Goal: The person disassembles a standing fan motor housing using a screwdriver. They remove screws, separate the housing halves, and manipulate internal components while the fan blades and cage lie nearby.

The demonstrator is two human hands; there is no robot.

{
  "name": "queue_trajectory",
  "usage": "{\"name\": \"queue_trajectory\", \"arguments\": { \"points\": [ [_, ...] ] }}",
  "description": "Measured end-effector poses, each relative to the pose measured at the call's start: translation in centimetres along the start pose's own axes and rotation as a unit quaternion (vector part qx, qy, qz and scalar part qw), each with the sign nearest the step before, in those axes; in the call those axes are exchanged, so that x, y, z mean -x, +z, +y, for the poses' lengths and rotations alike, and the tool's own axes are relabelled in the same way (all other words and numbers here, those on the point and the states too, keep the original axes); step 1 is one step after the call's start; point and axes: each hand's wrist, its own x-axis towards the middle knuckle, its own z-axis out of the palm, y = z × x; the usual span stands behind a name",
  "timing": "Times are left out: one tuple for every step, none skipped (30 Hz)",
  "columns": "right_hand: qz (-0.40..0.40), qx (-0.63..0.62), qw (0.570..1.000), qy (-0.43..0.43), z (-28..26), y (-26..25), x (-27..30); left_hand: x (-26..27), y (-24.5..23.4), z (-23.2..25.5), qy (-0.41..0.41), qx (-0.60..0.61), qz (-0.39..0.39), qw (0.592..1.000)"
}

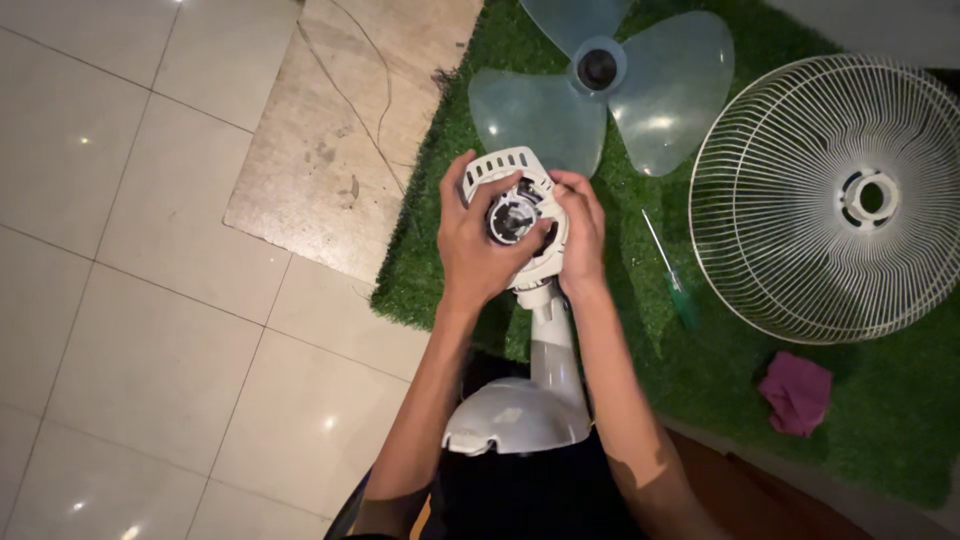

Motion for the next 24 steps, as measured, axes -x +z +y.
{"name": "queue_trajectory", "arguments": {
  "points": [
    [-0.007, -0.011, 1.000, 0.015, 0.0, -0.4, 0.0, 0.0, 0.2, 0.2, -0.008, -0.001, -0.003, 1.000],
    [-0.013, -0.022, 0.999, 0.030, 0.0, -0.8, -0.2, 0.0, 0.4, 0.3, -0.016, -0.002, -0.005, 1.000],
    [-0.020, -0.034, 0.998, 0.042, -0.1, -1.1, -0.3, -0.2, 0.5, 0.4, -0.021, -0.003, -0.007, 1.000],
    [-0.034, -0.049, 0.997, 0.044, -0.1, -1.4, -0.3, -0.3, 0.6, 0.5, -0.020, -0.010, -0.004, 1.000],
    [-0.047, -0.062, 0.996, 0.047, -0.2, -1.8, -0.1, -0.3, 0.8, 0.6, -0.020, -0.014, -0.003, 1.000],
    [-0.060, -0.076, 0.994, 0.050, -0.2, -2.1, 0.1, -0.3, 1.0, 0.8, -0.020, -0.019, -0.001, 1.000],
    [-0.079, -0.111, 0.990, 0.041, -0.1, -2.2, 0.3, -0.3, 1.0, 0.8, -0.022, -0.018, -0.002, 1.000],
    [-0.098, -0.145, 0.984, 0.033, -0.1, -2.3, 0.6, -0.4, 1.0, 0.9, -0.023, -0.018, -0.002, 1.000],
    [-0.115, -0.179, 0.977, 0.025, 0.0, -2.4, 0.9, -0.3, 0.9, 0.9, -0.026, -0.016, -0.004, 1.000],
    [-0.124, -0.179, 0.976, 0.024, 0.1, -2.5, 1.2, -0.3, 0.9, 0.8, -0.028, -0.019, -0.003, 0.999],
    [-0.133, -0.179, 0.975, 0.023, 0.1, -2.5, 1.4, -0.3, 0.8, 0.8, -0.029, -0.021, -0.001, 0.999],
    [-0.142, -0.179, 0.973, 0.022, 0.0, -2.5, 1.6, -0.3, 0.8, 0.7, -0.030, -0.023, 0.000, 0.999],
    [-0.152, -0.173, 0.973, 0.021, -0.1, -2.5, 1.8, -0.4, 0.7, 0.6, -0.035, -0.023, -0.003, 0.999],
    [-0.162, -0.167, 0.972, 0.021, -0.3, -2.5, 1.9, -0.4, 0.5, 0.6, -0.039, -0.022, -0.006, 0.999],
    [-0.174, -0.162, 0.971, 0.019, -0.5, -2.3, 1.9, -0.5, 0.4, 0.5, -0.042, -0.022, -0.008, 0.999],
    [-0.180, -0.163, 0.970, 0.019, -0.7, -2.2, 2.1, -0.5, 0.4, 0.5, -0.039, -0.022, -0.010, 0.999],
    [-0.186, -0.165, 0.968, 0.019, -0.9, -2.1, 2.2, -0.5, 0.3, 0.5, -0.035, -0.021, -0.010, 0.999],
    [-0.193, -0.167, 0.967, 0.019, -1.0, -2.0, 2.2, -0.6, 0.3, 0.5, -0.030, -0.021, -0.011, 0.999],
    [-0.192, -0.167, 0.967, 0.018, -1.2, -1.9, 2.3, -0.6, 0.2, 0.4, -0.028, -0.018, -0.008, 0.999],
    [-0.191, -0.168, 0.967, 0.018, -1.2, -1.8, 2.3, -0.5, 0.2, 0.3, -0.025, -0.015, -0.005, 1.000],
    [-0.190, -0.168, 0.967, 0.018, -1.3, -1.7, 2.3, -0.5, 0.2, 0.3, -0.022, -0.011, -0.001, 1.000],
    [-0.187, -0.168, 0.968, 0.021, -1.4, -1.6, 2.4, -0.5, 0.2, 0.2, -0.027, -0.005, -0.004, 1.000],
    [-0.185, -0.168, 0.968, 0.023, -1.5, -1.5, 2.4, -0.5, 0.1, 0.1, -0.032, 0.002, -0.006, 0.999],
    [-0.184, -0.168, 0.968, 0.026, -1.5, -1.4, 2.5, -0.5, 0.0, -0.1, -0.037, 0.008, -0.007, 0.999]
  ]
}}
